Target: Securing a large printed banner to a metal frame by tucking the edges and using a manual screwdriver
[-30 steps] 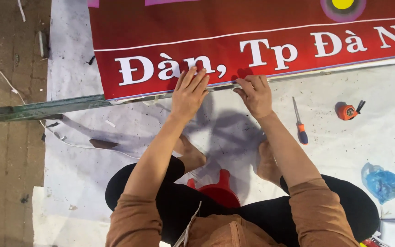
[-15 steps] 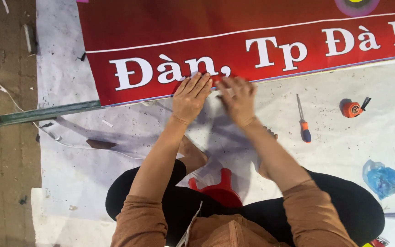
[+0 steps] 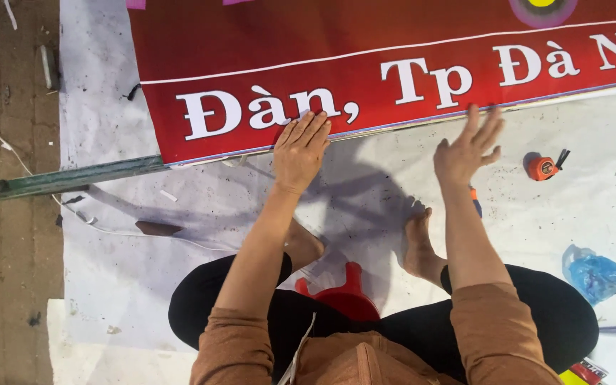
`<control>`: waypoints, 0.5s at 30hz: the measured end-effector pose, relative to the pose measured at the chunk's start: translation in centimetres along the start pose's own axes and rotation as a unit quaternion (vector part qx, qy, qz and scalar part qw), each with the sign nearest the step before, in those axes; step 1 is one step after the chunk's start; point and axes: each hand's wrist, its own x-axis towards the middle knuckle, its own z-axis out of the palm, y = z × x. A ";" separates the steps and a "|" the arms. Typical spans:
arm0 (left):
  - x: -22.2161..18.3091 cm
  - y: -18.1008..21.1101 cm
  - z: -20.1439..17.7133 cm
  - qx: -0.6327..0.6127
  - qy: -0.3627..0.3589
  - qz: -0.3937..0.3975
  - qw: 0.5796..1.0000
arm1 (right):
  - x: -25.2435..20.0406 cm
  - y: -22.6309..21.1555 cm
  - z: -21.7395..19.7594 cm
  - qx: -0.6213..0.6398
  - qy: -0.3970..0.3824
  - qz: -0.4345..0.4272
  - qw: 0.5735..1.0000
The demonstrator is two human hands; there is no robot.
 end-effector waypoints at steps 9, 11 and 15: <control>-0.1 12.8 -0.5 -0.474 0.212 -0.643 0.563 | -4.2 -7.5 2.0 0.785 -0.027 0.385 0.484; 2.6 11.7 -1.7 -0.542 0.208 -0.713 0.393 | -3.2 -11.4 -2.2 0.823 -0.150 0.414 0.360; -0.4 7.8 3.9 -0.575 0.215 -0.740 0.276 | -1.0 -11.1 -2.5 0.840 -0.182 0.418 0.293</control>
